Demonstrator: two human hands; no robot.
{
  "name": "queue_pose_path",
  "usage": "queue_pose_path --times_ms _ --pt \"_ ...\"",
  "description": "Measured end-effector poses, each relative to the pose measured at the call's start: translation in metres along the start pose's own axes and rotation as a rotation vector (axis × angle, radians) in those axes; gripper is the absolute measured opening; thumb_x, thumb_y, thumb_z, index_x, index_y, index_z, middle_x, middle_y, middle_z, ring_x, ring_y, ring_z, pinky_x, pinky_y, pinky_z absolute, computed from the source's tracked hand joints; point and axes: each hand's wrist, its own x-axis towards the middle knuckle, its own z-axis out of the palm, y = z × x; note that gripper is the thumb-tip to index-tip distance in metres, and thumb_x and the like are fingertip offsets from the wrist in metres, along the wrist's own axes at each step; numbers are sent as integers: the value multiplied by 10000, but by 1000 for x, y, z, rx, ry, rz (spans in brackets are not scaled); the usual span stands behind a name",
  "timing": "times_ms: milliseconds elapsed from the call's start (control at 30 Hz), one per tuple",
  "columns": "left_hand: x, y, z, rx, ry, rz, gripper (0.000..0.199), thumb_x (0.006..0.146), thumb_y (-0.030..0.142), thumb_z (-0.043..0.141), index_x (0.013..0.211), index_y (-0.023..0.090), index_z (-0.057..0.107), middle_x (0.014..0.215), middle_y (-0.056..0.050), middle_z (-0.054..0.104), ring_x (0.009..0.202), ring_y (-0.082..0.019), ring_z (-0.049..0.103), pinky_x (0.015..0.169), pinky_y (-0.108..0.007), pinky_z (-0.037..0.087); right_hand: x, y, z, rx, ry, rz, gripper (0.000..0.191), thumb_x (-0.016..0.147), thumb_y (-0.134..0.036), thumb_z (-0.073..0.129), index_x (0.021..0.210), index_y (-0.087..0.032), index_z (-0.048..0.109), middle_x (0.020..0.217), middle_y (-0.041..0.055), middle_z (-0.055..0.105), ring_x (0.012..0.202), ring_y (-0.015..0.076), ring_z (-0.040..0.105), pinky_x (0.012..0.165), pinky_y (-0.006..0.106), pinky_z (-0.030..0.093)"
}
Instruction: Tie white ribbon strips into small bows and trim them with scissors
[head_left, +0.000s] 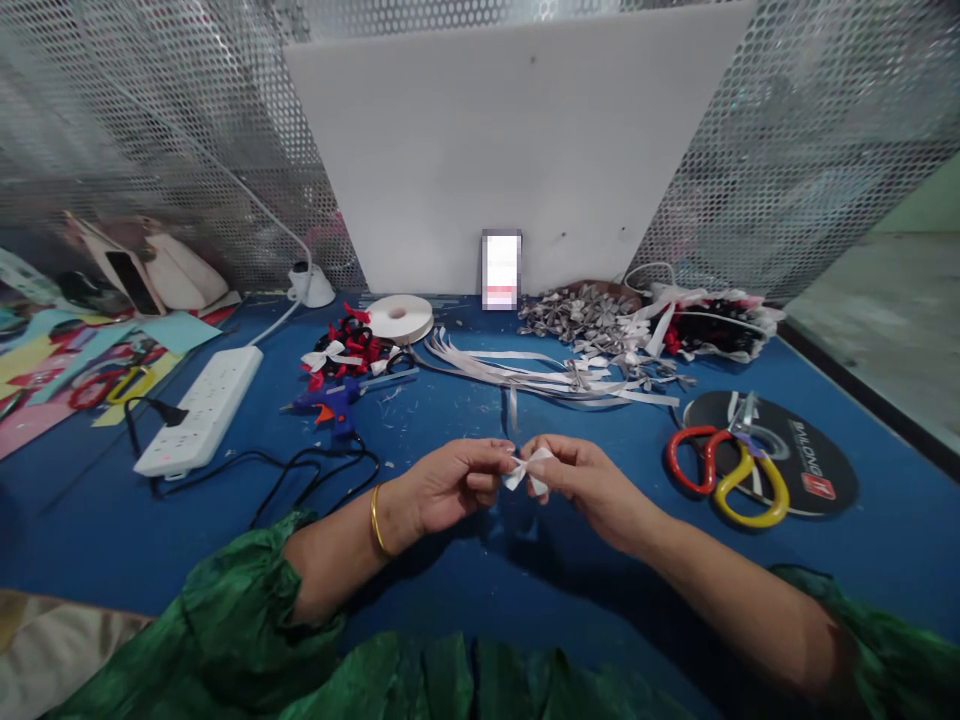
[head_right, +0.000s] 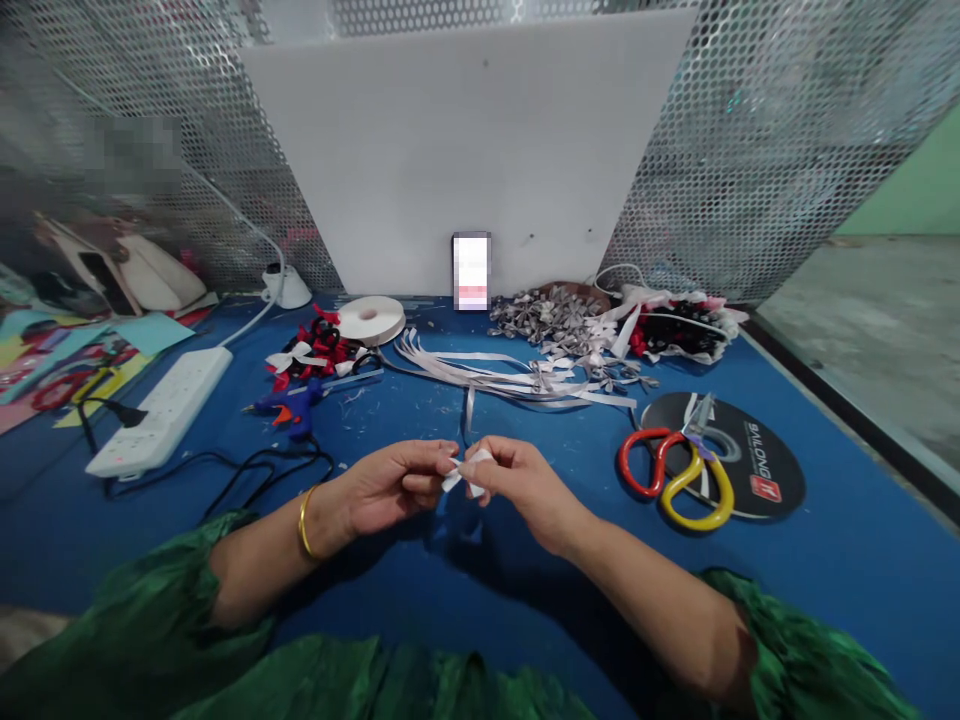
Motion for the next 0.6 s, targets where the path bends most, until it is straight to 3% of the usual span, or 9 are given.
queue_pose_path --times_ms 167,267,367,500,600 --pt "3 -3 -6 -8 13 -33 106 756 56 630 817 106 559 574 64 477 345 31 225 379 -122 210 2 8 4 -11 107 7 440 685 -373 777 592 -193 386 639 -13 586 616 127 547 610 259 379" --pt "3 -3 -8 -59 8 -87 97 774 38 610 848 89 573 602 43 529 335 35 240 375 -123 209 2 9 3 -98 104 -30 472 688 -382 766 589 -207 339 612 -28 556 605 130 542 628 271 402" --pt "0 -2 -7 -114 28 -99 105 790 11 582 862 87 574 650 26 573 327 35 275 370 -123 220 2 8 -1 -365 78 -134 419 763 -324 688 600 -217 318 603 -26 543 607 138 537 618 271 394" --pt "-4 -1 -4 -158 51 -86 90 837 8 522 854 84 567 718 1 608 317 38 283 351 -125 202 2 10 -5 -847 68 -392 311 842 -212 554 624 -218 333 629 -16 485 600 129 463 590 264 335" --pt "-5 -2 -3 -182 78 -83 75 851 21 519 846 86 557 728 2 599 317 40 286 348 -127 192 3 13 -6 -1080 68 -550 253 873 -168 472 647 -217 368 652 -7 450 586 131 405 563 270 290"
